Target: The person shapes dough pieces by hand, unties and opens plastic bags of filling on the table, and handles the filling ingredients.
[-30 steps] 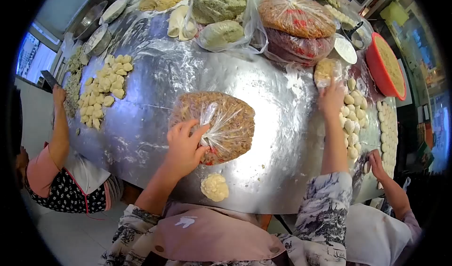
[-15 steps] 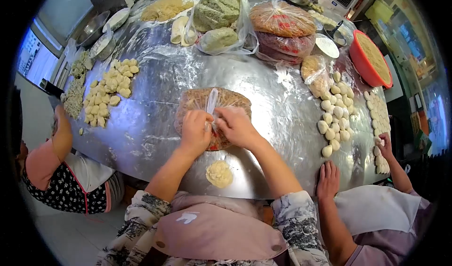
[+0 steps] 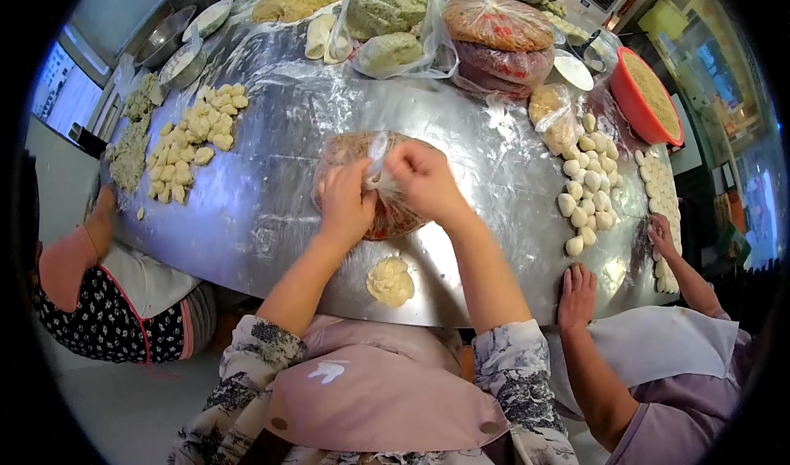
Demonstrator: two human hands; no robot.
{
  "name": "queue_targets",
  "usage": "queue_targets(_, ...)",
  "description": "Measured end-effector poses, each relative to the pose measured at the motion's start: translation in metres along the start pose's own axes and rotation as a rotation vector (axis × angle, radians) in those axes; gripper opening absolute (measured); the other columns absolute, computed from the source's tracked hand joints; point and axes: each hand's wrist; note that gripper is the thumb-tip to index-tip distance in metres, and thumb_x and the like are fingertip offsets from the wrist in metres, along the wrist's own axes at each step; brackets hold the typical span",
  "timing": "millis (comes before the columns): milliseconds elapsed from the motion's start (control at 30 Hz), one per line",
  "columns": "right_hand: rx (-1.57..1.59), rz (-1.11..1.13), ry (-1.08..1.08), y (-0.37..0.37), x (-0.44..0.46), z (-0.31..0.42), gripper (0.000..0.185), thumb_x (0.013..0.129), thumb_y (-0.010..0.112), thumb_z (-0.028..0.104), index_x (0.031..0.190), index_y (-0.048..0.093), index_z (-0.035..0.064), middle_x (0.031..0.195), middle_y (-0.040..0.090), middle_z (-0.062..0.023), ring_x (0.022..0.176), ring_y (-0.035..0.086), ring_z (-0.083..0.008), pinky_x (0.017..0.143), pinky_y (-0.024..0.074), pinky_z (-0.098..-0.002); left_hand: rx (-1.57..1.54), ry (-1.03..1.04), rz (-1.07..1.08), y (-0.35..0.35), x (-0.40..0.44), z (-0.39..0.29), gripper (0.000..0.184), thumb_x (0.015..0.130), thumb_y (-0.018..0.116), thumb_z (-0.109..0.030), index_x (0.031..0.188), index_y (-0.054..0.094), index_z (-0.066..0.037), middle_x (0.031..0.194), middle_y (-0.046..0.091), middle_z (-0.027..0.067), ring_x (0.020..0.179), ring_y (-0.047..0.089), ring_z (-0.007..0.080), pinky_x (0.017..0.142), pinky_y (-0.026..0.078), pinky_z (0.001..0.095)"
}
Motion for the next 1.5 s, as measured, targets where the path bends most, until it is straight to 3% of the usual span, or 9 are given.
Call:
queue_targets(167,0.013,-0.184,-0.048,-0.009,0.002,0.027,0.015,0.098,0.062,0.014,0.105,0.064,0.0008,0.085,0.064,0.0009,0.075,0.055,-0.0073,0.072,0.0478,-0.0235,0.092,0.053,0.018,-0.005,0.01,-0.003,0.033,0.076,0.065,-0.01,0.108,0.064,-0.007,0.104,0.063,0.009,0.106,0.055,0.031,0.091,0.038,0.0443)
queue_targets(333,-0.666,0.002,-0.117,0.01,-0.014,-0.029,0.055,0.076,0.079,0.033,0.117,0.06,0.0022,0.107,0.062,-0.0211,0.1,0.059,-0.0399,0.093,0.0448,-0.0487,0.131,0.038,-0.046,0.001,0.012,0.006,0.03,0.076,0.067,-0.011,0.105,0.066,-0.009,0.102,0.062,0.0082,0.101,0.056,0.0309,0.09,0.039,0.0445)
queue_targets(567,-0.733,-0.525,-0.335,0.022,0.004,-0.044,0.011,0.086,0.063,0.016,0.092,0.063,0.0063,0.083,0.065,-0.0159,0.076,0.064,-0.0362,0.068,0.0507,-0.0465,0.411,-0.127,-0.113,-0.021,0.035,0.012,0.023,0.082,0.062,-0.017,0.104,0.068,-0.013,0.107,0.061,0.0095,0.099,0.058,0.0328,0.085,0.044,0.0476)
queue_targets(733,-0.449,-0.494,0.143,-0.012,-0.008,-0.011,0.021,0.089,0.056,0.014,0.105,0.064,0.0043,0.091,0.067,-0.016,0.08,0.065,-0.0327,0.075,0.052,-0.0415,0.109,-0.509,0.044,-0.044,0.052,0.011,0.026,0.091,0.056,-0.018,0.111,0.069,-0.01,0.097,0.065,0.0095,0.093,0.063,0.0341,0.081,0.051,0.0475)
queue_targets(867,-0.445,-0.524,-0.049,-0.008,-0.02,-0.006,0.033,0.087,0.056,0.013,0.118,0.059,0.0003,0.107,0.064,-0.0218,0.1,0.06,-0.0362,0.089,0.0479,-0.0427,-0.722,-1.009,-0.007,-0.046,0.038,0.012,0.023,0.1,0.056,-0.024,0.108,0.064,-0.005,0.092,0.067,0.0076,0.094,0.064,0.0238,0.084,0.05,0.0394)
queue_targets(967,-0.671,-0.372,-0.134,0.021,-0.019,0.003,0.066,0.075,0.071,0.032,0.13,0.051,0.0035,0.121,0.059,-0.0198,0.113,0.054,-0.0386,0.097,0.0434,-0.0489,-1.357,-1.208,-0.058,-0.044,0.026,0.035,0.024,0.103,0.054,-0.027,0.106,0.061,-0.005,0.087,0.066,0.0041,0.088,0.064,0.0203,0.082,0.05,0.037)
queue_targets(1033,-0.755,-0.324,0.039,0.047,-0.01,0.017,0.075,0.072,0.076,0.04,0.134,0.05,0.0066,0.125,0.057,-0.0187,0.12,0.051,-0.037,0.098,0.0427,-0.0495,-1.499,-1.176,-0.052,-0.044,0.026,0.023,0.018,0.102,0.055,-0.026,0.099,0.06,-0.008,0.08,0.063,0.0013,0.076,0.06,0.0167,0.075,0.049,0.0323)
queue_targets(1233,-0.899,-0.221,0.281,0.047,0.016,-0.006,0.039,0.076,0.072,0.021,0.113,0.062,0.0104,0.097,0.07,-0.0163,0.094,0.067,-0.0366,0.082,0.052,-0.0467,-1.74,-1.234,-0.183,-0.062,0.024,0.027,0.018,0.103,0.054,-0.022,0.094,0.058,-0.008,0.079,0.061,-0.0021,0.061,0.05,0.0067,0.064,0.048,0.026)
queue_targets(1500,-0.723,-0.5,0.308,-0.033,-0.025,-0.039,0.032,0.081,0.059,0.01,0.112,0.064,0.0078,0.104,0.068,-0.0186,0.089,0.067,-0.0363,0.081,0.0536,-0.0449,-2.047,-1.209,-0.081,-0.073,0.021,0.065,0.022,0.104,0.047,-0.024,0.094,0.058,-0.008,0.08,0.06,0.0023,0.067,0.057,0.0148,0.062,0.048,0.0285)
Point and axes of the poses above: each hand's wrist, its own x-axis towards the middle knuckle, its own y-axis out of the palm, z = x × y
